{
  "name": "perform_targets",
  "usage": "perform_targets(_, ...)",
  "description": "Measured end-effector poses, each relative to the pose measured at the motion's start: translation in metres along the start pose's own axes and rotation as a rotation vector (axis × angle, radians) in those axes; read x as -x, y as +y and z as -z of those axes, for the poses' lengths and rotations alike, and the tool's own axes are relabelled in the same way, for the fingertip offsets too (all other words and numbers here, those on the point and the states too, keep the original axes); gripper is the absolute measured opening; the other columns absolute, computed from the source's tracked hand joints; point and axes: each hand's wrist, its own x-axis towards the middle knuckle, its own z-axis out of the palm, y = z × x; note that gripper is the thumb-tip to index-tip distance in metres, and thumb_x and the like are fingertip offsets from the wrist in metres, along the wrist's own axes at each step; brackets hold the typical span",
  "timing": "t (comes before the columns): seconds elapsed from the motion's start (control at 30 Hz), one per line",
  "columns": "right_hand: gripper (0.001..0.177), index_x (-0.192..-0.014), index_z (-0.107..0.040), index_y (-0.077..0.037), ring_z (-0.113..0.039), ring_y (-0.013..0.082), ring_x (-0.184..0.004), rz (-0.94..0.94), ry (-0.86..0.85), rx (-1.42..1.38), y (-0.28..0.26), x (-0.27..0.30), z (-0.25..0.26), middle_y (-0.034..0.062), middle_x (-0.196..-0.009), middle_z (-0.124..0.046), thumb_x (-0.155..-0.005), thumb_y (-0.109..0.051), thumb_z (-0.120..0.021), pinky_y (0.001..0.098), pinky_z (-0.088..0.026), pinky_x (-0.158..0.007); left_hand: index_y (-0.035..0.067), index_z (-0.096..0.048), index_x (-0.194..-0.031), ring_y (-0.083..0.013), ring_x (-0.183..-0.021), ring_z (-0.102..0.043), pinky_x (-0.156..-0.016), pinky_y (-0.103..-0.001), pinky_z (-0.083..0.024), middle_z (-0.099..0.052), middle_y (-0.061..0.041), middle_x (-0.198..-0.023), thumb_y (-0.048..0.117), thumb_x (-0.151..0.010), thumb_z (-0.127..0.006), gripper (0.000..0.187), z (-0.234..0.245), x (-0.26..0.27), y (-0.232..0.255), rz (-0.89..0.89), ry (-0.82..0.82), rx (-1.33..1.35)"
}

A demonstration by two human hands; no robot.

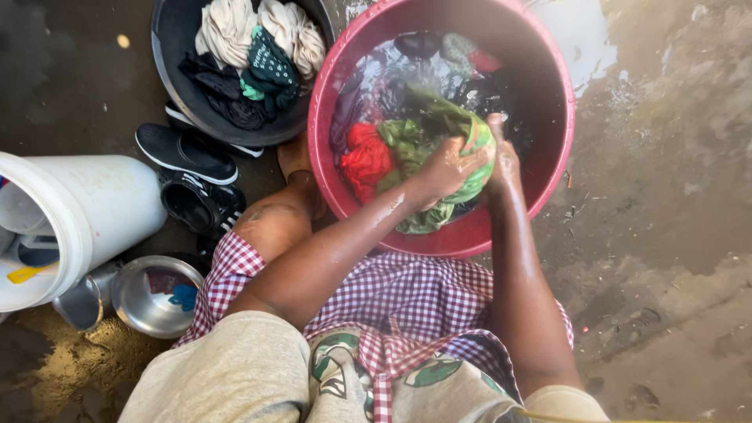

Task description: The person washes clothes by hand in a large red basin filled with soapy water, scrubbing different garments, wringing them out, and placing them into a separate black basin.

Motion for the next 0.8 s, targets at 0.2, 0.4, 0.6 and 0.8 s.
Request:
perform_targets(0.2, 0.065, -0.107, -0.067, 0.004, -0.071, 0.0225, -0.074, -0.3, -0.28, -0.467, -0.042, 0.019, 0.018, 0.0151, -0.086, -0.072, -0.099, -0.059, -0.05, 0.0363, -0.059, -0.068, 0.006, -0.07, -0.113, -0.0162, -0.086, -0.064, -0.076, -0.038, -0.055, -0.068, -0.006, -0.094, 0.065, -0.103, -0.044, 0.064, 0.01, 0.016, 0.002, 0.298, -0.323, -0.415)
perform_targets(0.4, 0.03, -0.114, -0.057, 0.0, -0.071, 0.0183, -0.07, 0.132, -0.069, -0.177, -0.054, 0.065, -0.045, 0.0156, -0.095, -0.071, -0.093, -0.02, -0.065, 0.0334, -0.061, -0.061, 0.012, -0.066, -0.114, -0.0299, -0.091, -0.07, -0.072, -0.047, -0.06, -0.072, -0.01, -0.093, 0.075, -0.079, -0.053, 0.074, 0.07, -0.014, -0.007, 0.646, 0.335, 0.313)
perform_targets(0.6, 0.021, -0.102, -0.061, -0.002, -0.071, 0.0214, -0.066, 0.684, -0.167, 0.063, -0.08, 0.128, -0.062, 0.0105, -0.081, -0.069, -0.09, -0.016, -0.072, 0.0341, -0.055, -0.06, 0.002, -0.053, -0.103, -0.0333, -0.074, -0.077, -0.057, -0.039, -0.06, -0.065, -0.018, -0.089, 0.022, -0.095, -0.076, 0.032, 0.113, -0.047, -0.04, 0.372, 0.379, 0.461)
perform_targets(0.8, 0.02, -0.081, -0.061, -0.003, -0.057, 0.0226, -0.054, 0.766, -0.002, 0.121, -0.067, 0.115, -0.075, 0.0126, -0.067, -0.056, -0.09, -0.012, -0.075, 0.039, -0.045, -0.055, 0.008, -0.067, -0.091, -0.0137, -0.05, -0.057, -0.042, -0.029, -0.049, -0.06, -0.004, -0.073, 0.038, -0.101, -0.062, 0.033, 0.101, -0.034, -0.05, 0.285, 0.424, 0.215)
